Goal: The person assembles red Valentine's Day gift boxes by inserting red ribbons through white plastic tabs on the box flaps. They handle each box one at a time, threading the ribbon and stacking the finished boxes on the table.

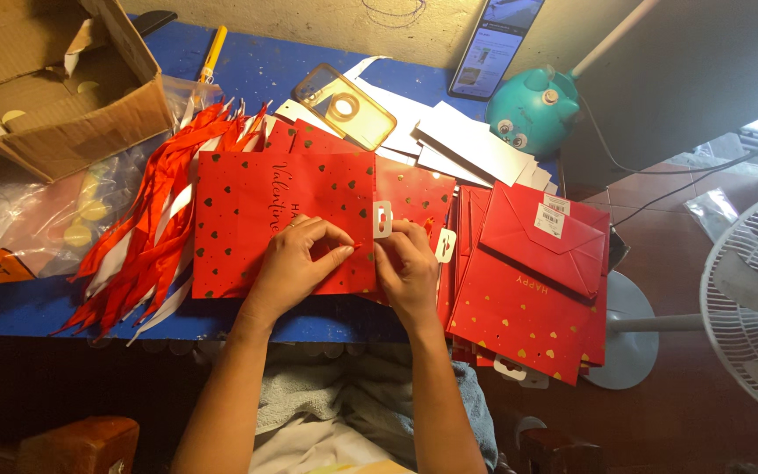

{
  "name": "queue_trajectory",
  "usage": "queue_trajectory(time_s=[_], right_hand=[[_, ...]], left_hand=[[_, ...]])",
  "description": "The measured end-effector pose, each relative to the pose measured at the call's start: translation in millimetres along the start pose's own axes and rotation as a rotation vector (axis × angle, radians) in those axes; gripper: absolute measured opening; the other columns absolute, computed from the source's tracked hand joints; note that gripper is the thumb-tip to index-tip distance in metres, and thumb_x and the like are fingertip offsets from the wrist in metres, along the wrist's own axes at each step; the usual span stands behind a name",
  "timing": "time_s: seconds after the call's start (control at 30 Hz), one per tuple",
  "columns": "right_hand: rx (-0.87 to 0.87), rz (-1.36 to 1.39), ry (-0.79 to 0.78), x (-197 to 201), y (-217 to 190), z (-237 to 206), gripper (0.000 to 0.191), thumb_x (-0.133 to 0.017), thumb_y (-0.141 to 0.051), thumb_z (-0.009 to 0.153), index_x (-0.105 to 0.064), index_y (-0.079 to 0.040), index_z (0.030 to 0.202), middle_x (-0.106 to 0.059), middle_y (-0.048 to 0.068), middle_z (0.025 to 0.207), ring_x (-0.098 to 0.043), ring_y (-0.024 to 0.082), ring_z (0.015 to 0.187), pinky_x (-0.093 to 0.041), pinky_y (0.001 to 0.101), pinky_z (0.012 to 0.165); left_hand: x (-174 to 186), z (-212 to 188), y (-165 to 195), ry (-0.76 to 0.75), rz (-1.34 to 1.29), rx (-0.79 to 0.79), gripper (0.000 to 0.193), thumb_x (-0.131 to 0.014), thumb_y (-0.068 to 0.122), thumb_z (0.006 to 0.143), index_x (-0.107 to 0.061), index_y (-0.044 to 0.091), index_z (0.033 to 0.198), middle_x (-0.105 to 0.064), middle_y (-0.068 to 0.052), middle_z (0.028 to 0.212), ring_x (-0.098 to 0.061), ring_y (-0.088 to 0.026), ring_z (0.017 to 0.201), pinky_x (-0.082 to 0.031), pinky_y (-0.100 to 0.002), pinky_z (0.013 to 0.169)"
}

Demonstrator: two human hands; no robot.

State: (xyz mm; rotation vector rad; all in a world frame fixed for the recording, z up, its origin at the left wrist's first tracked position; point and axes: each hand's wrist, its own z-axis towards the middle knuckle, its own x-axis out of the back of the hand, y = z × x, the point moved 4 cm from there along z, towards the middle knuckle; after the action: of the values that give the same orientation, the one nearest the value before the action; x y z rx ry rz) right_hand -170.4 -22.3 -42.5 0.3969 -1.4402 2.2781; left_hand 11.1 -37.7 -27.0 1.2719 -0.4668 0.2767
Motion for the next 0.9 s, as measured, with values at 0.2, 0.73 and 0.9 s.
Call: queue_trajectory(time_s=[0.2,0.73,0.9], right_hand=[[-0.027,0.032,0.138,-1.5,4.6,-0.2,0.008,-0.070,-0.005,0.094,-0.071,-0.003,0.102,-0.067,0.010,0.116,-0.069,0.022,0.101,-0.057,0.0311,0.083],[0.028,0.028,-0.063,-2.9,0.1,1.9,0.019,-0.074,0.002,0.085,-0.073,-0.003,0.103,-0.061,0.011,0.123,-0.064,0.024,0.115,-0.055,0.0356,0.098],[-0.034,-0.031,-0.025,-5.9,5.2,0.9,0.011,-0.073,0.001,0.087,-0.069,0.000,0.096,-0.063,0.010,0.118,-0.066,0.022,0.101,-0.057,0.0324,0.083]], left_hand=[[0.3,0.9,1.4,-0.008,-0.001,-0.036,0.014,-0.080,0.016,0.080,-0.074,0.009,0.090,-0.072,-0.005,0.086,-0.065,-0.023,0.088,-0.052,-0.035,0.082],[4.4,3.2,0.3,-0.062,-0.039,0.064,0.014,-0.082,0.018,0.081,-0.075,0.010,0.091,-0.071,-0.003,0.082,-0.065,-0.020,0.084,-0.052,-0.034,0.079],[2.2,2.7,1.0,-0.058,-0.037,0.040,0.019,-0.081,0.016,0.079,-0.076,0.011,0.096,-0.073,-0.002,0.085,-0.065,-0.019,0.088,-0.053,-0.034,0.082]])
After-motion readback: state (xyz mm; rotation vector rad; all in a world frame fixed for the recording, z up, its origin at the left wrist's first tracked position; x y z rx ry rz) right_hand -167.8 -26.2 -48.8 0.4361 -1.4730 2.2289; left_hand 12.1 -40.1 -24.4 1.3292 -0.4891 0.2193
